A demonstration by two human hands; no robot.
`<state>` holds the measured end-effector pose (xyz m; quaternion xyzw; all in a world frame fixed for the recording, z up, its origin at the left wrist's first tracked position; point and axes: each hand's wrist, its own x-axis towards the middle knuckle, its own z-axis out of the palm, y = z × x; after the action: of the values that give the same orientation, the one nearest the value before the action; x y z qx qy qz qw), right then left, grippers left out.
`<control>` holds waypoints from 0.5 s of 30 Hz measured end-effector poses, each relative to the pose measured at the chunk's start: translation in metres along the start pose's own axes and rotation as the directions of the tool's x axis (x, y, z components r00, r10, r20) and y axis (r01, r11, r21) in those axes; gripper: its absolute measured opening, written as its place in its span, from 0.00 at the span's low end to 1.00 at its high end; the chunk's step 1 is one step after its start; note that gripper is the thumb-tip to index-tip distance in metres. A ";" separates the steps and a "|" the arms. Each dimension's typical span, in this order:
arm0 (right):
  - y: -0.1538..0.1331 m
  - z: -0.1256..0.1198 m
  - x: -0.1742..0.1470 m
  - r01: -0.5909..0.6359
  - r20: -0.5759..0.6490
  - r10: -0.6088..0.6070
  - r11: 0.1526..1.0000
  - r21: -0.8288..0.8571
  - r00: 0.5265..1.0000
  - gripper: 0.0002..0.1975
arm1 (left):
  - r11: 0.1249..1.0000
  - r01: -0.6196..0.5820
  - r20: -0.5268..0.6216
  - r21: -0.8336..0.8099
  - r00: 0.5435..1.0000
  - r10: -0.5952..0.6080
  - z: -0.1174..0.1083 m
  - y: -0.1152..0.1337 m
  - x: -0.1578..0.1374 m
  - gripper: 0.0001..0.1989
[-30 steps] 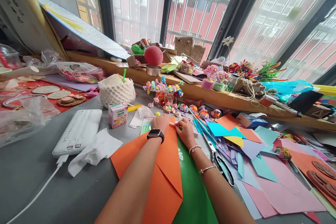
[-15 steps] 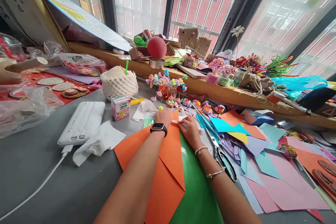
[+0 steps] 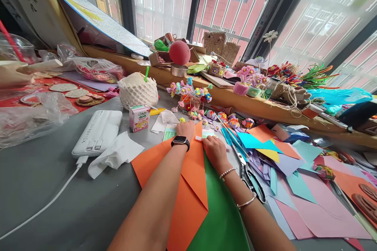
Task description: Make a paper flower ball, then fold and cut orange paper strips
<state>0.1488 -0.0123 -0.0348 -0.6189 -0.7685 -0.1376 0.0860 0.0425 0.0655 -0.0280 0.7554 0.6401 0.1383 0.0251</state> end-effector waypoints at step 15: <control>-0.003 -0.009 -0.032 0.062 -0.094 -0.062 0.998 -0.005 0.994 0.08 | 1.000 -0.005 -0.002 0.028 1.000 0.005 0.001 0.000 0.000 0.19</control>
<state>0.1527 -0.0459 -0.0361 -0.5876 -0.7823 -0.1702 0.1172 0.0424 0.0654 -0.0292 0.7570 0.6402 0.1302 0.0134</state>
